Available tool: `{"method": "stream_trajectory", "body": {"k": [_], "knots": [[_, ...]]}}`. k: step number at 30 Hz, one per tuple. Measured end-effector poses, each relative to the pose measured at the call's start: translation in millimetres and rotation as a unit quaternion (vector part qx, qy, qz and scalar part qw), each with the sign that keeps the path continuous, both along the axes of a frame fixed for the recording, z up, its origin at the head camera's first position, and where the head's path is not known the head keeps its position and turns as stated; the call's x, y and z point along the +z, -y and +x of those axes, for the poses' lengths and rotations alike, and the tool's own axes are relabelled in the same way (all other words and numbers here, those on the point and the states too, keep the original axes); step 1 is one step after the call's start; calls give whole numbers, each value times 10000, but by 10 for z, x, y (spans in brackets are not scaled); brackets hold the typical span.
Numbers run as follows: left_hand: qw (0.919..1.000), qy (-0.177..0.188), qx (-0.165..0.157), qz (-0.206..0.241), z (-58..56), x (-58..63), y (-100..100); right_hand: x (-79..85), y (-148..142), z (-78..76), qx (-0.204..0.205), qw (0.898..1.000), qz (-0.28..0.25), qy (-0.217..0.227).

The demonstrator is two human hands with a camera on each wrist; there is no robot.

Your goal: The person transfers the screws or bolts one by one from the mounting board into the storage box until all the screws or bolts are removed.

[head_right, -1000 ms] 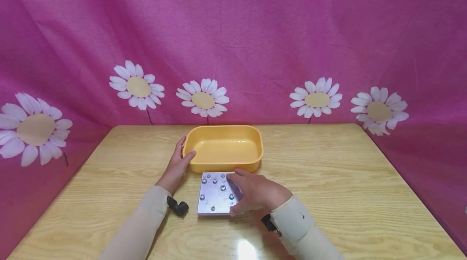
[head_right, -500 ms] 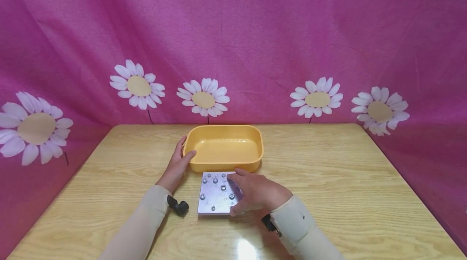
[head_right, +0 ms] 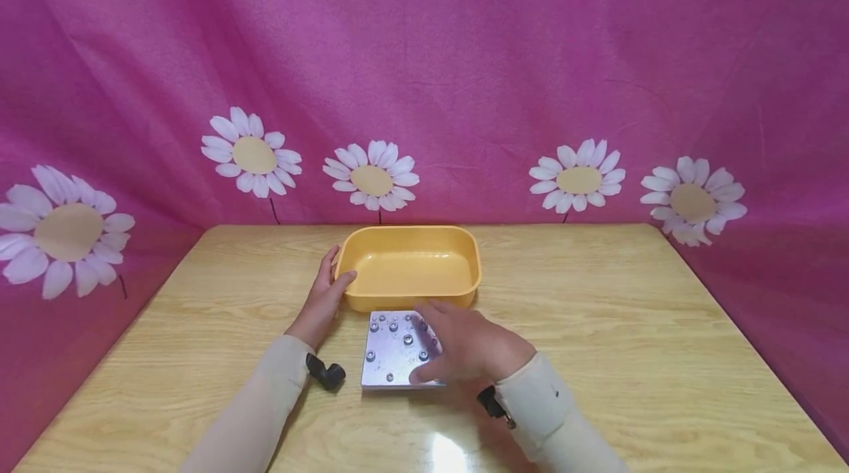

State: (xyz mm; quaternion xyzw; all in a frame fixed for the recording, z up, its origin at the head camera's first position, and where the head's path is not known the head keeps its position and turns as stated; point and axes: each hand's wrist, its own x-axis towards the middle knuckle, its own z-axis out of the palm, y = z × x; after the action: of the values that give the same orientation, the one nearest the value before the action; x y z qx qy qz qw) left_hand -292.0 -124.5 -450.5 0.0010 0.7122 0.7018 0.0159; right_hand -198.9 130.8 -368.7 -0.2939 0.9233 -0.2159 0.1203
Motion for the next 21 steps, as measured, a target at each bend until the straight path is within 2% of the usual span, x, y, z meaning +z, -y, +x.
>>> {"method": "stream_trajectory", "body": {"k": [1,4,7,9,12,18,21], "knots": [[10000,-20,59,-12,-26,-40,6,24,14,-6,83,9998,-112,-167],[9999,-90,113,78,-25,-48,4,86,112,-48,301,9966,-245,-724],[9996,-166,34,207,-30,-51,-10,119,258,-125,484,9905,-19,-1287],[9993,-216,-38,290,-36,-51,-16,129,366,-198,615,9869,130,-1486],[9994,-180,-18,291,-36,-50,-17,152,520,-296,712,9838,508,-1564],[9998,63,162,89,-21,-32,2,192,762,-450,762,9776,1498,-1264],[9998,41,158,79,-16,-22,-7,196,841,-500,842,9718,1844,-1203]]}}
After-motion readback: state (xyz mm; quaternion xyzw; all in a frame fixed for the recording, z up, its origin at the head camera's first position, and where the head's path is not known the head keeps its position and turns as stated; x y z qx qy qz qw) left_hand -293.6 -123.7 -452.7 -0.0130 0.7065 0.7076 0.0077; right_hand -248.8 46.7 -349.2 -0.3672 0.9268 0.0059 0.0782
